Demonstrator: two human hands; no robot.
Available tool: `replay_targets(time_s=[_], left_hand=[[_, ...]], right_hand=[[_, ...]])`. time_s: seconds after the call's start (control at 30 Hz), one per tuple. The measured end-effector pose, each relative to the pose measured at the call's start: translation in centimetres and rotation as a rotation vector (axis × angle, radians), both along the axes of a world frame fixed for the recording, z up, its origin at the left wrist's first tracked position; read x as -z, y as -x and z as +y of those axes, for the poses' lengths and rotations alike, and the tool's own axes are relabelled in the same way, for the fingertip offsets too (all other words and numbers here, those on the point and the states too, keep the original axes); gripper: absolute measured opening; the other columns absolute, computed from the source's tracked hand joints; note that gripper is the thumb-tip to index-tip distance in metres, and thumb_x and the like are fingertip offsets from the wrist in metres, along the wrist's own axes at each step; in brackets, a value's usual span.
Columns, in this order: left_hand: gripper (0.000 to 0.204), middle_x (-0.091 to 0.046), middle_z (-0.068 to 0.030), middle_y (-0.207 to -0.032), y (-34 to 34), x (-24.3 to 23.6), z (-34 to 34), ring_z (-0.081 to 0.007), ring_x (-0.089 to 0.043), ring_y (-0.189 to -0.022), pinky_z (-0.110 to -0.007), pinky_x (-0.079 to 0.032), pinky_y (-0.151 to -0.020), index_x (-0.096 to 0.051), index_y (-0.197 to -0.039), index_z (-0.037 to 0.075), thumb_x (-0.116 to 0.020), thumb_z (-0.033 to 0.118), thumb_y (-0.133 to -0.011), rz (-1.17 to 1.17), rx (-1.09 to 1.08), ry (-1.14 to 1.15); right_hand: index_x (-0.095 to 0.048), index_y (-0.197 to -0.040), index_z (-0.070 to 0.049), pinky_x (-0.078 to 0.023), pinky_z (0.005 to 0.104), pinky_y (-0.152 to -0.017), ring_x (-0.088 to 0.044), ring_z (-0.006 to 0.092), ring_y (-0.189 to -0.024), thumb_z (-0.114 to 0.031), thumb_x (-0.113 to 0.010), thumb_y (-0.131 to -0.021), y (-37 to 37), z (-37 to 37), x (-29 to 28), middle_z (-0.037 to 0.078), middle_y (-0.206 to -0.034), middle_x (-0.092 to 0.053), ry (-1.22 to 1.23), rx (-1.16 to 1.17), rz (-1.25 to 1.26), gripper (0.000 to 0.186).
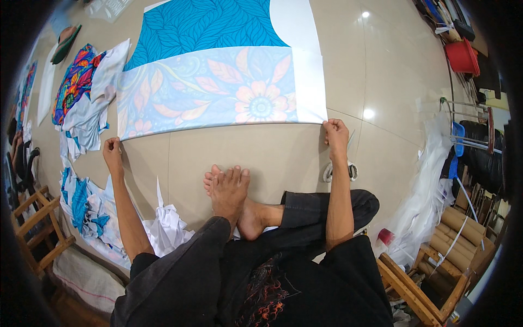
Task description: The person sits on the floor and uses shears to cut a large piece of patterned fabric. They repeatedly fold the fabric, align the edges, and trim the material into rectangular sections, placing the cut pieces aside.
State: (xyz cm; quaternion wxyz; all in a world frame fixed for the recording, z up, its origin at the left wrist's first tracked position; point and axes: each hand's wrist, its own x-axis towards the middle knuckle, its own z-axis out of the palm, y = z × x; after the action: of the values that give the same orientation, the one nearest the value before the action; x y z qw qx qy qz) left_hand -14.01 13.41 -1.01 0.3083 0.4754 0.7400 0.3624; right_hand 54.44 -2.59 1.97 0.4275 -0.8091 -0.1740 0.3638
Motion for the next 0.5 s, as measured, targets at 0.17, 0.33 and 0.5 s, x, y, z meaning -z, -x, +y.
replay_targets(time_s=[0.17, 0.33, 0.5], left_hand=[[0.017, -0.056, 0.0049, -0.083, 0.6, 0.0, -0.3, -0.0044, -0.047, -0.074, -0.022, -0.036, -0.062, -0.065, -0.096, 0.005, -0.067, 0.023, -0.098, 0.009, 0.011, 0.018], [0.017, -0.056, 0.005, -0.082, 0.0, 0.6, 0.0, -0.0045, -0.047, -0.073, -0.022, -0.036, -0.062, -0.065, -0.095, 0.005, -0.067, 0.022, -0.098, 0.033, 0.023, -0.019], [0.027, -0.062, -0.0038, -0.099, -0.2, -0.4, 0.5, -0.0122, -0.056, -0.086, -0.026, -0.045, -0.072, -0.061, -0.117, 0.0, -0.065, 0.02, -0.099, 0.151, 0.014, -0.012]], right_hand=[[-0.06, -0.098, -0.005, -0.038, 0.0216, -0.046, -0.046, 0.0044, -0.054, -0.012, -0.067, -0.092, 0.6, 0.2, -0.5, -0.005, -0.069, -0.052, -0.013, -0.018, 0.026, 0.012], [-0.061, -0.101, -0.004, -0.039, 0.0225, -0.046, -0.046, 0.005, -0.053, -0.013, -0.068, -0.092, 0.6, 0.2, -1.1, -0.004, -0.069, -0.052, 0.002, -0.001, 0.013, 0.014], [-0.061, -0.111, 0.002, -0.047, 0.027, -0.052, -0.054, 0.0105, -0.061, -0.017, -0.07, -0.092, 0.3, -1.6, -1.7, 0.003, -0.079, -0.06, 0.005, -0.025, -0.178, 0.028]])
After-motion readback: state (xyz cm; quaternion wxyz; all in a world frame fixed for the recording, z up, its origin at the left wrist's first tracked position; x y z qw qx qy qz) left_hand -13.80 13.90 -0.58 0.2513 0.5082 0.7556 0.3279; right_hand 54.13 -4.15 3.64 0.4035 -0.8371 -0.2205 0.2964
